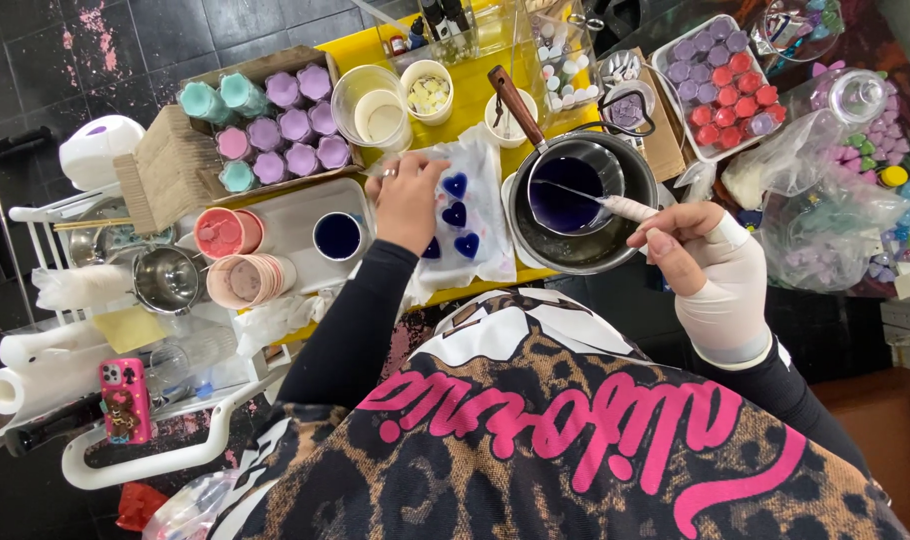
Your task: Preparing and decorating heart-shaped wax melts or candles.
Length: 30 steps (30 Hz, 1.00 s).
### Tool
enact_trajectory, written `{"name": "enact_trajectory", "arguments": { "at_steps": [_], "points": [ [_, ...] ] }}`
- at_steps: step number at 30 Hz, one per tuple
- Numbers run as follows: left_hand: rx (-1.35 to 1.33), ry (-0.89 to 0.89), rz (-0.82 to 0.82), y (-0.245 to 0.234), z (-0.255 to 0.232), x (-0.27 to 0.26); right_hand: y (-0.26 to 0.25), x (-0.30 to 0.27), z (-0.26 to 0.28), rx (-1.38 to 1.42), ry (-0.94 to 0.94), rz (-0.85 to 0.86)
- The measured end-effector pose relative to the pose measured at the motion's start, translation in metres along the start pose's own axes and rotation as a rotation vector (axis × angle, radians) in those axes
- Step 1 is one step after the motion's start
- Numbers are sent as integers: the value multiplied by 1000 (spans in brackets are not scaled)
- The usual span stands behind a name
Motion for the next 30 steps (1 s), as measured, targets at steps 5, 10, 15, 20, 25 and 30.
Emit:
{"name": "enact_trajectory", "arguments": {
  "at_steps": [5, 10, 15, 20, 25, 30],
  "points": [
    [-26, 152, 183, 15, 5, 24, -3, -1, -2, -28, -3, -12],
    [74, 259, 280, 25, 2, 40, -6, -2, -3, -25, 11, -37],
    [4, 235, 335, 37, 9, 38, -10, -2, -4, -38, 1, -63],
    [40, 249, 361, 29, 3, 43, -10, 0, -5, -48, 15, -60],
    [26, 229, 351, 32, 3, 40, -8, 4, -9, -51, 20, -35],
    [55, 234, 327, 30, -1, 41, -2, 5, -5, -31, 35, 0]
  ]
}}
Point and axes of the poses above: each hand's wrist, its own x-axis towards the middle knuckle, its own y-axis out of the palm, z = x × y, the point moved 1 cm from there along x, towards the middle knuckle, and after that the axes turned 12 degrees about -z, right-handed, at the moved point
